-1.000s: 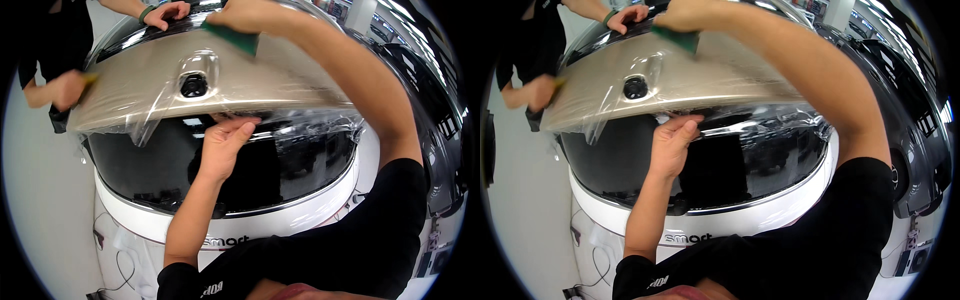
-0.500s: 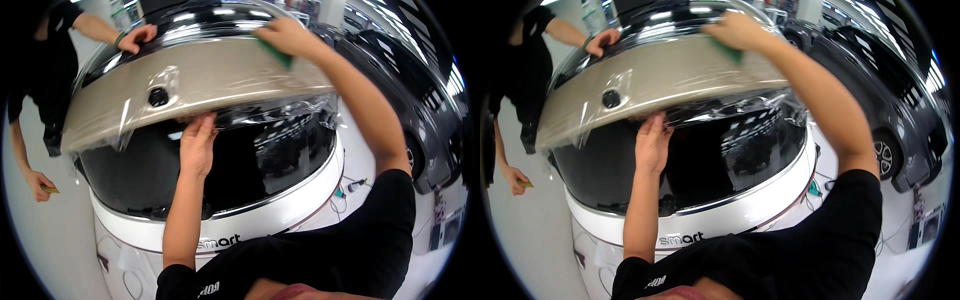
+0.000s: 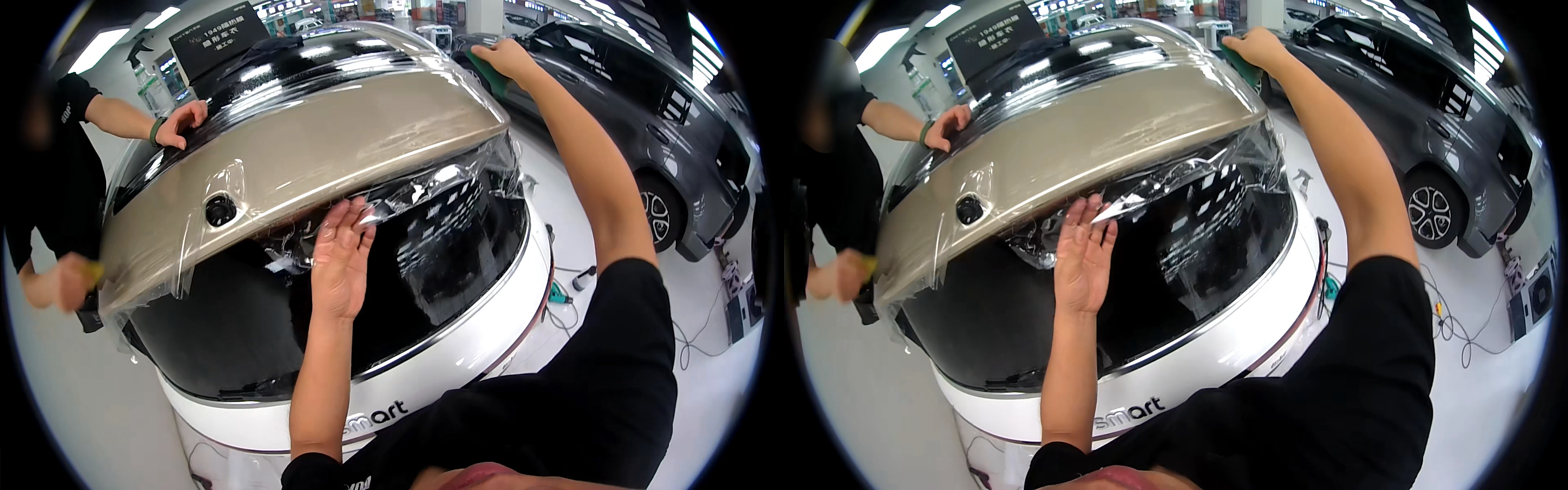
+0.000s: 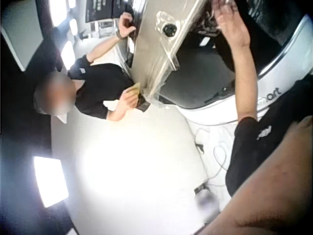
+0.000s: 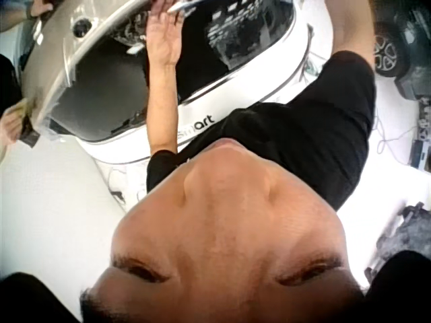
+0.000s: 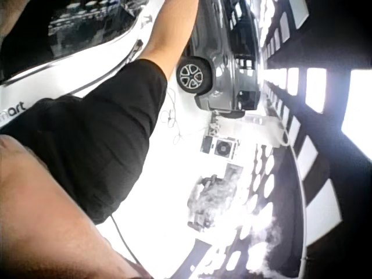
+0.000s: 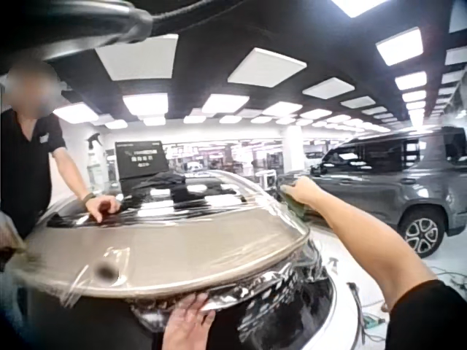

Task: The person applies a protective film to the rear spoiler of a white car. They use a spray bottle to wet the surface and a squeegee to smooth the film, removing air bubbles and excess liquid. The person also uses their hands to position the film and a knife to trim the edges.

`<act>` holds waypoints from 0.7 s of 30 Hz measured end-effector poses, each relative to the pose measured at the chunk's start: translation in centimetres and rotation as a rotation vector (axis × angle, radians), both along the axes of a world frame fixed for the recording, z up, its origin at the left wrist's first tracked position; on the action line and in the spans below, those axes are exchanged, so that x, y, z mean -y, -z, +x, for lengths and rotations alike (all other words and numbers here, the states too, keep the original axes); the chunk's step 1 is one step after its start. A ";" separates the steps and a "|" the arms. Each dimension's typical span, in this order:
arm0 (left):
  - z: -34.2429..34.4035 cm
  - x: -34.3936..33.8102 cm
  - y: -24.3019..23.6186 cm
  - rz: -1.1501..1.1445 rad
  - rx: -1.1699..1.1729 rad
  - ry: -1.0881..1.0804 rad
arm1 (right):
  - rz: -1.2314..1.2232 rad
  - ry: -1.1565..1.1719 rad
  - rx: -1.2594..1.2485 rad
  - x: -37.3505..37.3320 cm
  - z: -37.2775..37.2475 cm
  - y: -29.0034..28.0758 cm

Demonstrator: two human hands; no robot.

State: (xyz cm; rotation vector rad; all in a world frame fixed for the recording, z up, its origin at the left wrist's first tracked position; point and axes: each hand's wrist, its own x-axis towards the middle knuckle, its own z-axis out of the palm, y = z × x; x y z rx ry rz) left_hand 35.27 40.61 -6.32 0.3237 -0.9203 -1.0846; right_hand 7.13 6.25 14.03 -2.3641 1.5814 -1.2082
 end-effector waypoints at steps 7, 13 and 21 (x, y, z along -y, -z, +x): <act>-5.5 5.1 -0.1 0.108 0.094 -0.158 | -0.002 -0.495 -0.209 -11.1 12.6 -1.1; -9.5 7.9 0.1 -0.055 -0.021 -0.309 | -0.057 -0.589 -0.373 -4.5 13.4 0.3; -12.2 8.9 -1.1 -0.156 -0.328 -0.422 | 0.171 -0.452 -0.124 12.9 -2.8 1.5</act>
